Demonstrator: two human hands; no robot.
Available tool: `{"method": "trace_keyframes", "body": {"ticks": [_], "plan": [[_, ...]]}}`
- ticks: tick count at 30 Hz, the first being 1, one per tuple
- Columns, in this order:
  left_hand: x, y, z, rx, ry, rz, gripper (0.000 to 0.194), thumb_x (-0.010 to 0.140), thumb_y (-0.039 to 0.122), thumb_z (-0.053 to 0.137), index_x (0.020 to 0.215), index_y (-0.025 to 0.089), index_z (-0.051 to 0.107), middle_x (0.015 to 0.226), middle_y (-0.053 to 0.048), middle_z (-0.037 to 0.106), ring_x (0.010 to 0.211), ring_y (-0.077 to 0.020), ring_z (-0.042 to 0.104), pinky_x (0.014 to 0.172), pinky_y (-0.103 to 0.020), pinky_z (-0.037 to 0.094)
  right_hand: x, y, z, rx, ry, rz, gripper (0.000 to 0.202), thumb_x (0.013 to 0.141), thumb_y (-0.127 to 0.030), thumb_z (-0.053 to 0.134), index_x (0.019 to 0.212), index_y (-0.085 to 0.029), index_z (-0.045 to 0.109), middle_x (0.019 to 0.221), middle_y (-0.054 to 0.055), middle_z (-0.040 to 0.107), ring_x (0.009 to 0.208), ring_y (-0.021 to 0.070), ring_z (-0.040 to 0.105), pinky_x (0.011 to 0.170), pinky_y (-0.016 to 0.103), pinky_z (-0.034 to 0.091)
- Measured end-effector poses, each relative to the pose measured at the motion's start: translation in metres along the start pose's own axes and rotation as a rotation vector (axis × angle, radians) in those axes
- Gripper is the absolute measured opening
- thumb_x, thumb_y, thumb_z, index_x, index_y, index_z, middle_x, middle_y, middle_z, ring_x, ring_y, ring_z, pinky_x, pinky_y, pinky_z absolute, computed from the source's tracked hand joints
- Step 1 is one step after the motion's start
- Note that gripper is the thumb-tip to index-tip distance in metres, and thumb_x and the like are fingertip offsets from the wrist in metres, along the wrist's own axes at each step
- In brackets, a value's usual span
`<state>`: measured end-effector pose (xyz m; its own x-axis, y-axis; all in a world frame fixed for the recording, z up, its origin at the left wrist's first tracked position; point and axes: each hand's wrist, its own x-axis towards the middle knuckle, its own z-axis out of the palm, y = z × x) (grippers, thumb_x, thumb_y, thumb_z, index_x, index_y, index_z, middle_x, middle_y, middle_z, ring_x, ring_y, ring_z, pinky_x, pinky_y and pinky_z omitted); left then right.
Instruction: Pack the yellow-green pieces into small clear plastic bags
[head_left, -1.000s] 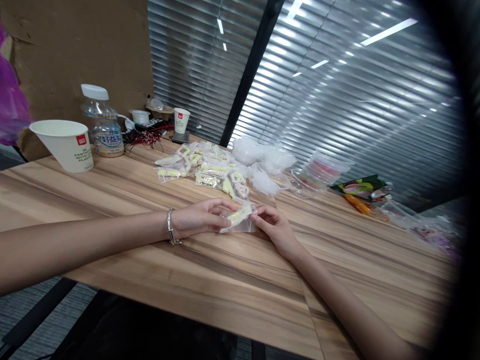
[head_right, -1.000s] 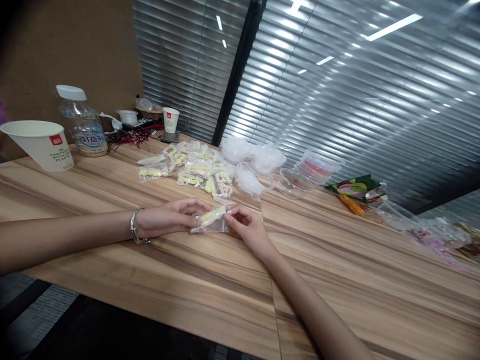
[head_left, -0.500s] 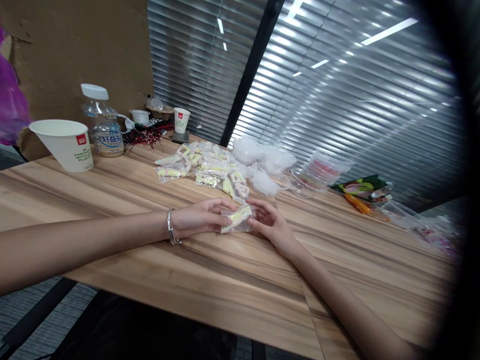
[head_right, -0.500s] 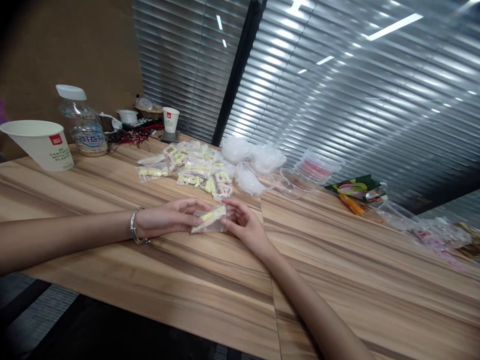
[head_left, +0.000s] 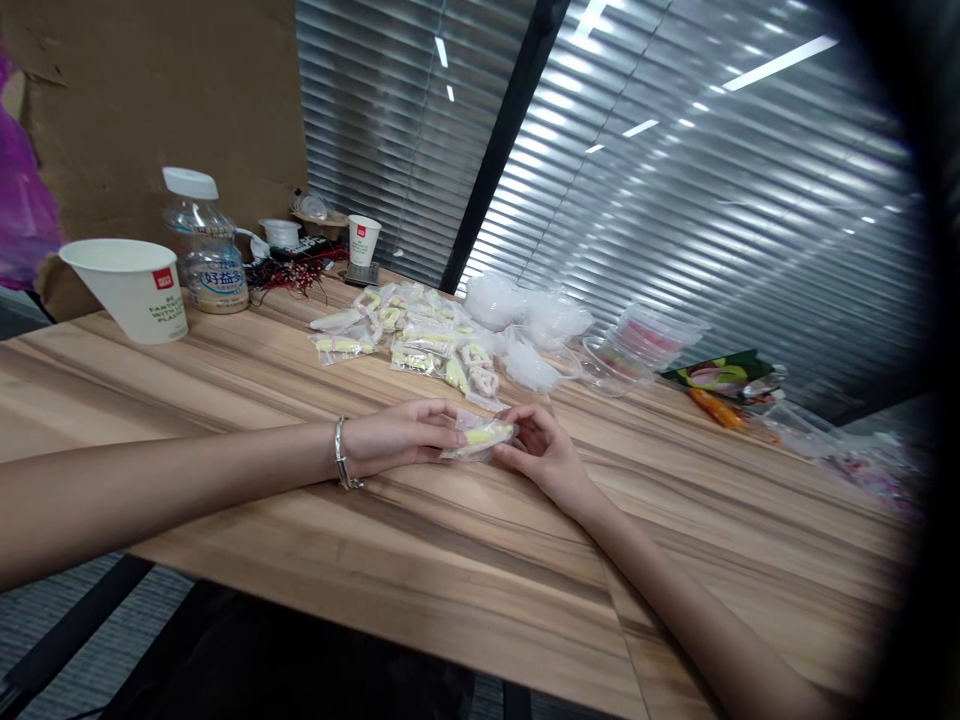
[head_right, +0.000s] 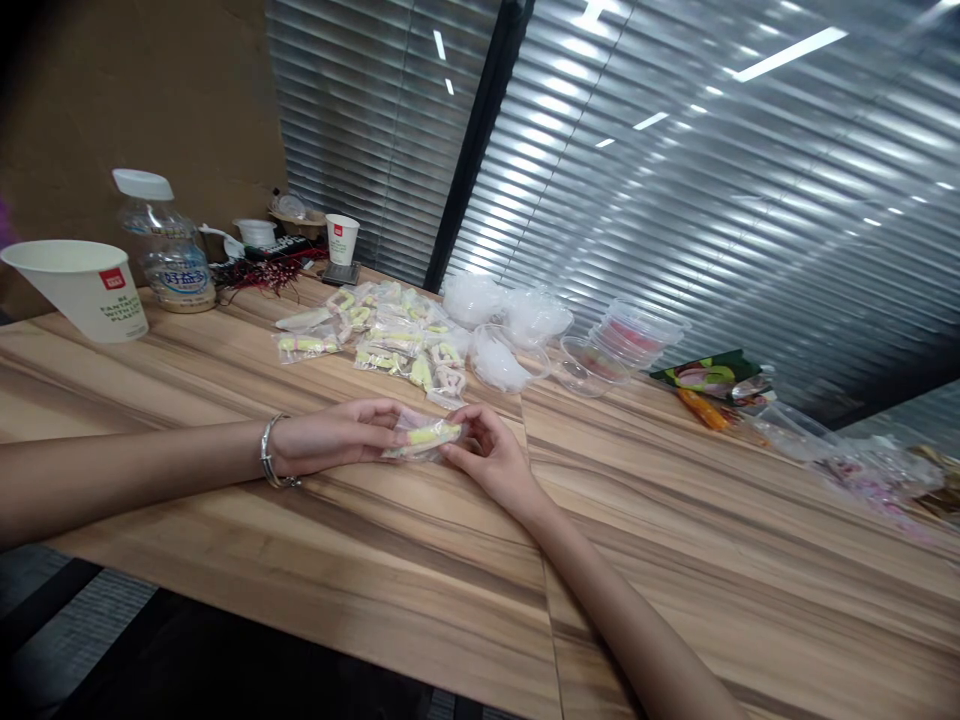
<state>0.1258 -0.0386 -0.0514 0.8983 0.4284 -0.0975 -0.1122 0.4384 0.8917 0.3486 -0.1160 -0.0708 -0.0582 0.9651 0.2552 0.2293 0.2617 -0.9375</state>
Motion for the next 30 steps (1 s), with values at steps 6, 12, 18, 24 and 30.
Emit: {"method": "trace_keyframes", "body": {"ticks": [6, 12, 18, 24, 30], "plan": [[-0.0005, 0.0022, 0.0004, -0.006, 0.022, -0.021, 0.032, 0.075, 0.016, 0.069, 0.105, 0.015, 0.059, 0.105, -0.006, 0.059, 0.099, -0.0139, 0.056, 0.097, -0.031, 0.036, -0.0002, 0.0006, 0.0008, -0.034, 0.011, -0.083, 0.025, 0.075, -0.018, 0.07, 0.089, -0.023, 0.051, 0.092, 0.001, 0.052, 0.088, 0.0148, 0.051, 0.079, 0.027, 0.042], [-0.0023, 0.0037, 0.0023, 0.001, 0.039, -0.029, 0.031, 0.073, 0.014, 0.07, 0.103, 0.015, 0.061, 0.102, -0.005, 0.059, 0.096, -0.0127, 0.056, 0.094, -0.03, 0.037, 0.0001, -0.0012, 0.0027, -0.088, -0.016, -0.163, 0.022, 0.076, -0.014, 0.067, 0.081, -0.021, 0.047, 0.086, 0.001, 0.05, 0.083, 0.0142, 0.05, 0.075, 0.027, 0.041], [-0.0028, 0.0037, 0.0015, 0.001, 0.009, -0.008, 0.031, 0.071, 0.015, 0.072, 0.1, 0.016, 0.063, 0.097, -0.004, 0.059, 0.091, -0.0114, 0.056, 0.09, -0.029, 0.039, 0.0006, -0.0029, 0.0025, -0.147, -0.04, -0.214, 0.026, 0.077, -0.013, 0.066, 0.072, -0.02, 0.041, 0.08, 0.0, 0.046, 0.078, 0.014, 0.047, 0.072, 0.027, 0.038], [-0.0021, 0.0028, 0.0004, 0.01, 0.004, -0.006, 0.031, 0.071, 0.014, 0.072, 0.101, 0.017, 0.064, 0.102, -0.004, 0.056, 0.093, -0.0116, 0.055, 0.09, -0.03, 0.039, 0.0014, -0.0073, 0.0021, -0.264, -0.044, -0.226, 0.029, 0.076, -0.012, 0.065, 0.065, -0.019, 0.039, 0.08, 0.001, 0.048, 0.078, 0.0149, 0.048, 0.072, 0.028, 0.038], [-0.0022, 0.0026, 0.0002, 0.008, 0.012, -0.009, 0.03, 0.071, 0.013, 0.071, 0.1, 0.017, 0.064, 0.103, -0.004, 0.055, 0.094, -0.0121, 0.055, 0.092, -0.031, 0.039, -0.0003, -0.0051, -0.0003, -0.31, -0.021, -0.22, 0.033, 0.073, -0.009, 0.065, 0.059, -0.018, 0.037, 0.084, 0.002, 0.047, 0.076, 0.014, 0.049, 0.069, 0.027, 0.037]]}}
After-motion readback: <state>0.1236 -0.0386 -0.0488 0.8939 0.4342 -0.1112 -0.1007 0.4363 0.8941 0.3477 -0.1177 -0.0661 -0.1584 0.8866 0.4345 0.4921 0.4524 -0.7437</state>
